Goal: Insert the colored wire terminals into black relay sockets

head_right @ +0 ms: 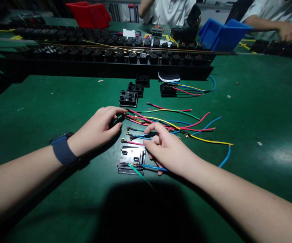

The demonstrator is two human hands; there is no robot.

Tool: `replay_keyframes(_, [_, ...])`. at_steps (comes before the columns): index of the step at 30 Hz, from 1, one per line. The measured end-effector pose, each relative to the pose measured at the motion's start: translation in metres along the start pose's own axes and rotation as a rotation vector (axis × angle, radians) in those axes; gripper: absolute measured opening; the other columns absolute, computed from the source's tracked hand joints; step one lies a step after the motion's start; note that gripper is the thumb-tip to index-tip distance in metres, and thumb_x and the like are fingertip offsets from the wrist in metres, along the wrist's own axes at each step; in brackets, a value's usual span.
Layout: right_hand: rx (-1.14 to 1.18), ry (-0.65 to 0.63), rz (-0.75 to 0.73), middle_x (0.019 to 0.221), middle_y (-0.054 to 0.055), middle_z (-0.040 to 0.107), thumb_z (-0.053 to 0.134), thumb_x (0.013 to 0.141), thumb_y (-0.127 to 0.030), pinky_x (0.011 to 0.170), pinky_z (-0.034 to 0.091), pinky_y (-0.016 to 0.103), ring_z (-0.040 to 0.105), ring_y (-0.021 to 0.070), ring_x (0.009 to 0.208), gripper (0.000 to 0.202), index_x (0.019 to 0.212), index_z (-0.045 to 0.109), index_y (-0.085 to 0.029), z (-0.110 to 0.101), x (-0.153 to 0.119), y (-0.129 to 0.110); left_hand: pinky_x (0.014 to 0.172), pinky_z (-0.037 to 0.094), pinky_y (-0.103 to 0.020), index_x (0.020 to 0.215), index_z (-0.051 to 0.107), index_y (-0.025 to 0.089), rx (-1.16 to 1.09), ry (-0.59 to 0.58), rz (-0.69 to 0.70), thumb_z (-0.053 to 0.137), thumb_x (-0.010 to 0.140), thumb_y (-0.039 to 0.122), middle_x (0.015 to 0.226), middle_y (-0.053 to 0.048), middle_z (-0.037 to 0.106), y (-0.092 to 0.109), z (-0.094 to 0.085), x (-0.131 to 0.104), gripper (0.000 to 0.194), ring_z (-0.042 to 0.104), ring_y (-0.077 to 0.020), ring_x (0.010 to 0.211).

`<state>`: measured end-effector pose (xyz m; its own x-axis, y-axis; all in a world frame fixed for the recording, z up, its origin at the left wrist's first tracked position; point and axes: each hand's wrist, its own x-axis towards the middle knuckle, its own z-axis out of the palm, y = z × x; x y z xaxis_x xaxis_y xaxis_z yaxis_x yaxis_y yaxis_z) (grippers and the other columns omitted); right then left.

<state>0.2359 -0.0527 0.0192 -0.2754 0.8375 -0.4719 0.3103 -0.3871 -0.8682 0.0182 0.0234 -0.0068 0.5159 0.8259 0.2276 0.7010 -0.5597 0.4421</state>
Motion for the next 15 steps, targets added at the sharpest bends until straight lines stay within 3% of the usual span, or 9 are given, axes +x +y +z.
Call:
replay_keyframes(9, [-0.012,-0.023,-0.005,0.060,-0.010,0.048,0.050,0.088,-0.034,0.033,0.048,0.022,0.040,0.0064,0.038,0.021,0.106,0.041,-0.028,-0.0006,0.0009,-0.0002,0.078,0.044,-0.033,0.088,0.063,0.016,-0.063,-0.016,-0.013,0.057,0.083,0.024,0.085,-0.003,0.062,-0.0003,-0.0012,0.0033,0.011,0.055,-0.0185,0.082])
replay_keyframes(15, [-0.001,-0.027,0.018,0.060,-0.011,0.047,0.051,0.087,-0.033,0.032,0.048,0.021,0.038,0.0055,0.037,0.020,0.104,0.041,-0.027,0.0006,0.0002,-0.0015,0.070,0.043,-0.027,0.095,0.062,0.016,-0.171,0.025,-0.039,0.058,0.081,0.021,0.083,-0.001,0.061,0.0028,-0.0011,0.0017,0.016,0.055,-0.0147,0.076])
